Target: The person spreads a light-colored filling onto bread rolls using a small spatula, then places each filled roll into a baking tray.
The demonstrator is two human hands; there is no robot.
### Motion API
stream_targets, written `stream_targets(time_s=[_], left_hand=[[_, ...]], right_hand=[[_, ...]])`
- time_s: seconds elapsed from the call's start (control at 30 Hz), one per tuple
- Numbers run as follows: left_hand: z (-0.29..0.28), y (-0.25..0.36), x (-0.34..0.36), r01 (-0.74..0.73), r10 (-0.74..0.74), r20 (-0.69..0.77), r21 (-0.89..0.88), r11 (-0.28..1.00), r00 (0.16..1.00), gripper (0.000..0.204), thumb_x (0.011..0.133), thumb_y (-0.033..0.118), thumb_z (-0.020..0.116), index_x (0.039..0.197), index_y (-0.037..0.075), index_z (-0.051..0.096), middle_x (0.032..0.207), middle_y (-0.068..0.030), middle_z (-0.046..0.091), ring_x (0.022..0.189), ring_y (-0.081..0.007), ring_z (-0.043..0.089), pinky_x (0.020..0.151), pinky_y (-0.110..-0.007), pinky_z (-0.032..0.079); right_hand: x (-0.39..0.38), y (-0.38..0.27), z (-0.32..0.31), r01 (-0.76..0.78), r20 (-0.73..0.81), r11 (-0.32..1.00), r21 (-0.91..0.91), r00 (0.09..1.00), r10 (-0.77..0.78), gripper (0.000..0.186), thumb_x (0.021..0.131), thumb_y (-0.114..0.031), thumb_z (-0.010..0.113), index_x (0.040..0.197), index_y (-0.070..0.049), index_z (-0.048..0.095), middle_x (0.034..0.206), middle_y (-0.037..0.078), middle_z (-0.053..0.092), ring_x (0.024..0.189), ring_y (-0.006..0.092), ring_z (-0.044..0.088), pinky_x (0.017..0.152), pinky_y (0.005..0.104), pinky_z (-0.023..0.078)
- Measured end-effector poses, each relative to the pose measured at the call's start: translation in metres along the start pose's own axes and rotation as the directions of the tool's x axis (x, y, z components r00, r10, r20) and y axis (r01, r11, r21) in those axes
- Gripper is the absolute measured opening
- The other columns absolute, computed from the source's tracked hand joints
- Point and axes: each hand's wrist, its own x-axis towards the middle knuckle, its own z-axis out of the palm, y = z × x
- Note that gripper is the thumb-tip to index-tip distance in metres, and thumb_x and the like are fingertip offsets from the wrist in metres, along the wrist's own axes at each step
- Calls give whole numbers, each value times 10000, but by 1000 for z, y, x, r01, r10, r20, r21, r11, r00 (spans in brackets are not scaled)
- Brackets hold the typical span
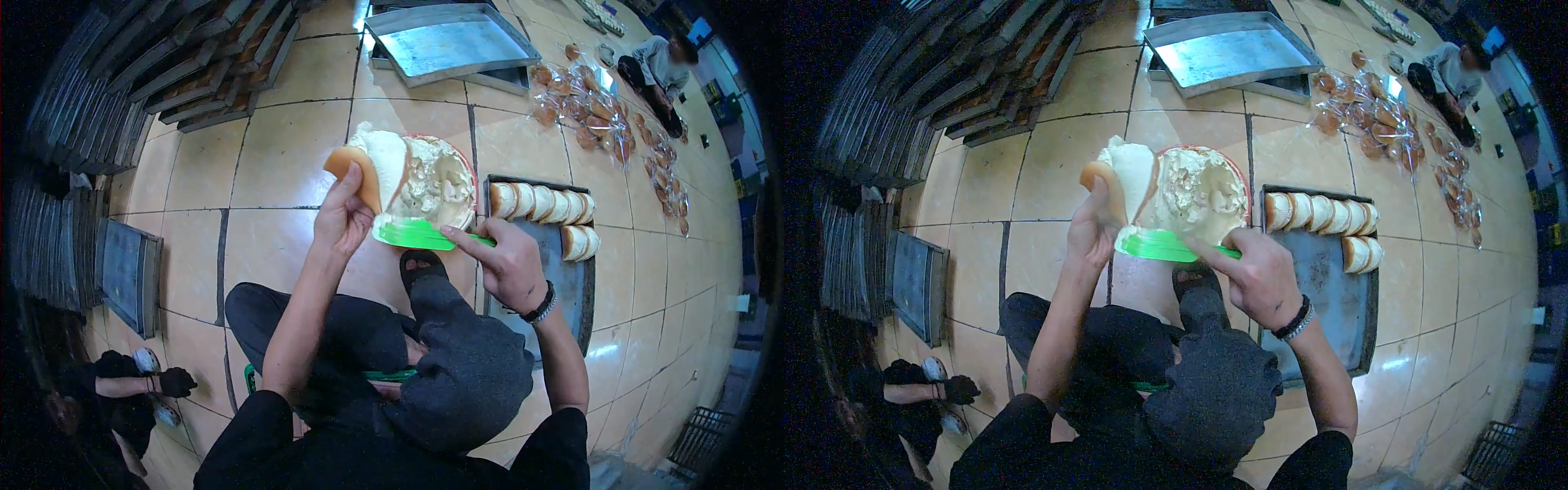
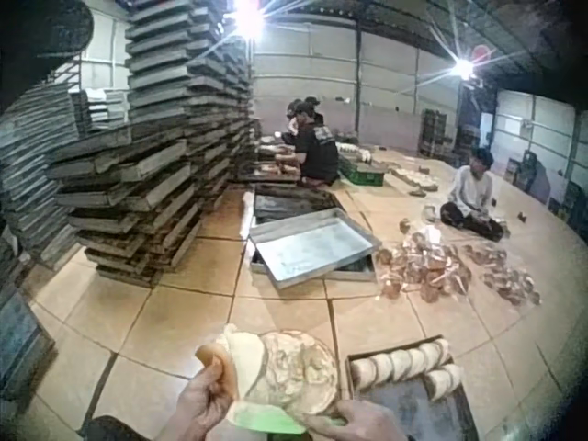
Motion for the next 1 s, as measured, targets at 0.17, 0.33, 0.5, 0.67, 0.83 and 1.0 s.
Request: stream_targets(time_s=[0.17, 0.33, 0.5, 0.67, 0.83, 1.0], left_hand=[[-13, 11, -15, -283, 233, 195, 292, 914, 953, 430, 925, 75, 609, 1311, -14, 441, 1209, -95, 590, 1150, -188, 571, 1017, -376, 458], [-39, 0, -23, -382, 314, 218, 522, 762, 924, 486, 882, 36, 658, 1305, -39, 430, 1216, -118, 579, 1114, -212, 593, 972, -376, 491], [-12, -6, -36, -340, 236, 267, 866, 366, 934, 735, 758, -2, 783, 1378, -62, 392, 1326, -157, 527, 1177, -235, 564, 1029, -365, 457], [-3, -42, -23, -590, 155, 570, 786, 184, 807, 873, 694, 6, 817, 1434, -21, 354, 1447, -196, 432, 1271, -252, 505, 1048, -363, 438], [-4, -43, -9, -613, 95, 611, 790, -11, 786, 781, 709, -18, 764, 1403, -31, 407, 1399, -233, 477, 1297, -317, 483, 1061, -376, 418], [-1, -37, 5, -622, 47, 666, 718, -313, 744, 732, 735, -34, 705, 1404, -24, 406, 1406, -239, 465, 1303, -327, 476, 1059, -387, 414]], right_hand=[[-57, 70, 78, -382, 48, 902, 201, 924, 381, 623, 773, 21, 523, 1341, -232, 563, 795, 158, 505, 741, 354, 563, 669, 427, 482], [-167, 105, 228, -541, -48, 830, 133, 833, 551, 684, 784, 61, 486, 1420, -189, 474, 845, 224, 490, 796, 405, 549, 743, 453, 467], [-188, 56, 200, -630, -4, 766, 129, 772, 635, 639, 844, 38, 511, 1449, -148, 429, 833, 161, 525, 699, 311, 551, 679, 391, 481], [-65, 15, 63, -531, 593, -287, 797, 601, 535, 408, 989, -145, 522, 1385, -54, 482, 759, -43, 479, 572, 29, 397, 492, 194, 369], [-23, -4, -3, -666, 658, -158, 729, 617, 432, 457, 993, -102, 504, 1438, -55, 413, 777, -43, 469, 590, 21, 365, 506, 182, 338], [-23, -19, -7, -671, 559, 175, 720, 711, 427, 442, 994, -101, 493, 1429, -62, 433, 772, -46, 478, 611, 24, 402, 521, 185, 373]])
